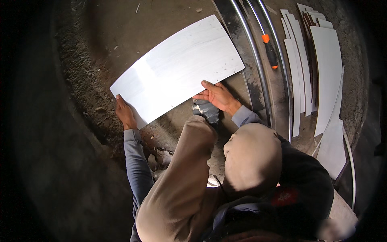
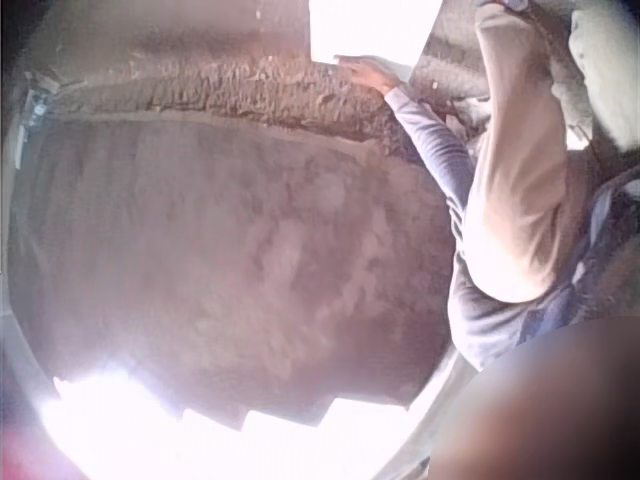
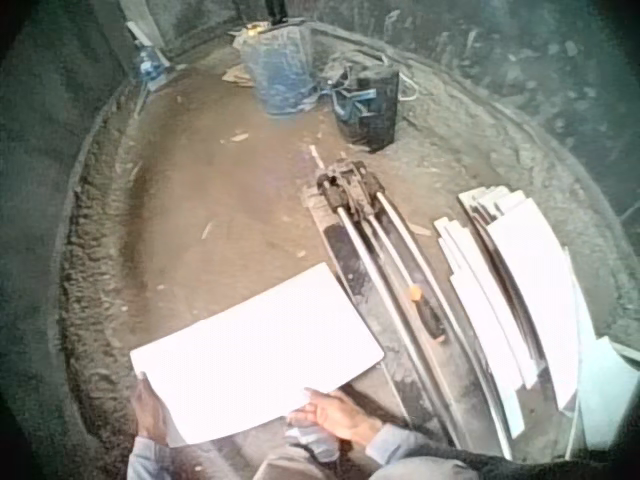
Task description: The person measures a white rectangular panel with a metal ruler and marks it with a pen. They then place the panel on a manual cutting machine and use a utility knife to score and cut the panel along the marked line.
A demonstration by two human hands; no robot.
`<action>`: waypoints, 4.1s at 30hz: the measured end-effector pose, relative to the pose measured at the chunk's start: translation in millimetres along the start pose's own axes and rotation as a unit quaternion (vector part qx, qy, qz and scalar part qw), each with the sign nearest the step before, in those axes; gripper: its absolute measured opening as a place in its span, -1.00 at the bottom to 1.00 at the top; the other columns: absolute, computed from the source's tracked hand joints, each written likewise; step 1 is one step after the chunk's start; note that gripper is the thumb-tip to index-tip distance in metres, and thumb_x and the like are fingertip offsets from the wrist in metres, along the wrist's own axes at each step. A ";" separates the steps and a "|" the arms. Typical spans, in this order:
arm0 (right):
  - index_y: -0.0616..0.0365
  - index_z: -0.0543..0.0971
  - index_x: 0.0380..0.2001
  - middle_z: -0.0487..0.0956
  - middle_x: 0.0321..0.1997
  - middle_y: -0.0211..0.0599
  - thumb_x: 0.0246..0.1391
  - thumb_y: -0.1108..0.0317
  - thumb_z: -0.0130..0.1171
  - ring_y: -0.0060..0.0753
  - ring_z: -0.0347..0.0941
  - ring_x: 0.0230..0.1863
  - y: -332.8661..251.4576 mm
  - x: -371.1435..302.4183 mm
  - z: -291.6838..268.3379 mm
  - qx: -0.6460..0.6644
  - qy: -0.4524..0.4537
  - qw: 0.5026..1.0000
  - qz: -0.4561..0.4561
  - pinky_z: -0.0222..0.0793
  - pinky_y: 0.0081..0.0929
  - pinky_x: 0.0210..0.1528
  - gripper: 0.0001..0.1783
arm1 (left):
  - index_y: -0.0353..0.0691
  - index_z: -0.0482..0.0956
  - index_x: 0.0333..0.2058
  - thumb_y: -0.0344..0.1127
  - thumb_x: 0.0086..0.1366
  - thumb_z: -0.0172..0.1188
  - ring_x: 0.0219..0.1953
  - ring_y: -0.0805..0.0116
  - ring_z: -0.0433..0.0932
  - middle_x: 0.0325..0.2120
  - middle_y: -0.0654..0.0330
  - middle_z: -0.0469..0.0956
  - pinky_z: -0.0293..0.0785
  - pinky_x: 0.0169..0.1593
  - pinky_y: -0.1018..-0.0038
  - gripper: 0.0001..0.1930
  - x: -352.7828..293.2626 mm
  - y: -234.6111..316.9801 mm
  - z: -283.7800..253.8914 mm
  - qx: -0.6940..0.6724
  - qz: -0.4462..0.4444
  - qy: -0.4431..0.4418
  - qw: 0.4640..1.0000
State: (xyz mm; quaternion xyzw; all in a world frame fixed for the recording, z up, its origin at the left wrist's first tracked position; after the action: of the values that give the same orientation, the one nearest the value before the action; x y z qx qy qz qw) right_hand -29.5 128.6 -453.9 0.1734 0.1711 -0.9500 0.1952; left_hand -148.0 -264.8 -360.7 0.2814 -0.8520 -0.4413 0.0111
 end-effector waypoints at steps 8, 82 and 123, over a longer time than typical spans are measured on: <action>0.16 0.49 0.22 0.60 0.26 -0.15 0.52 0.22 0.10 -0.05 0.53 0.33 -39.2 -6.1 -17.5 0.003 0.096 0.995 -0.041 0.45 0.09 0.44 -0.64 | -0.53 0.56 0.23 0.30 0.60 -0.06 0.01 0.20 0.58 0.02 -0.06 0.67 0.50 0.10 0.29 -0.18 21.8 38.0 77.6 0.007 0.055 -0.052 0.997; -0.12 0.61 0.32 0.64 0.08 -0.04 0.40 0.25 0.21 -0.15 0.59 0.10 -374.7 -79.8 -116.3 -0.651 0.379 0.600 -0.270 0.46 -0.32 0.22 -0.54 | -0.66 0.27 0.37 0.12 0.67 -0.17 0.40 -0.06 0.38 0.35 -0.22 0.39 0.24 0.46 0.20 -0.22 3.9 88.8 263.9 -0.088 -0.044 -0.225 0.969; 0.12 0.66 0.21 0.74 -0.11 -0.24 0.34 0.22 0.32 -0.47 0.59 -0.09 -394.8 -93.4 -137.5 -0.658 0.427 0.566 -0.254 0.49 -0.48 0.03 -0.57 | -0.62 0.25 0.40 0.13 0.64 -0.09 0.43 -0.12 0.34 0.39 -0.22 0.35 0.21 0.49 0.17 -0.21 -8.9 99.4 278.7 -0.100 -0.092 -0.214 0.967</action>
State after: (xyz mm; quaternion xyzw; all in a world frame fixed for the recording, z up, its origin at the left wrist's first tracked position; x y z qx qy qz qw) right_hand -82.6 553.4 -436.4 0.3320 0.8495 -0.4002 -0.0897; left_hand -261.7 -7.7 -453.3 0.2550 -0.7567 -0.5732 -0.1841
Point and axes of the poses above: each hand's wrist, its own x-axis towards the middle knuckle, its own z-axis out of the palm, y = z × x, the point moved 9 cm from there along x, towards the middle knuckle
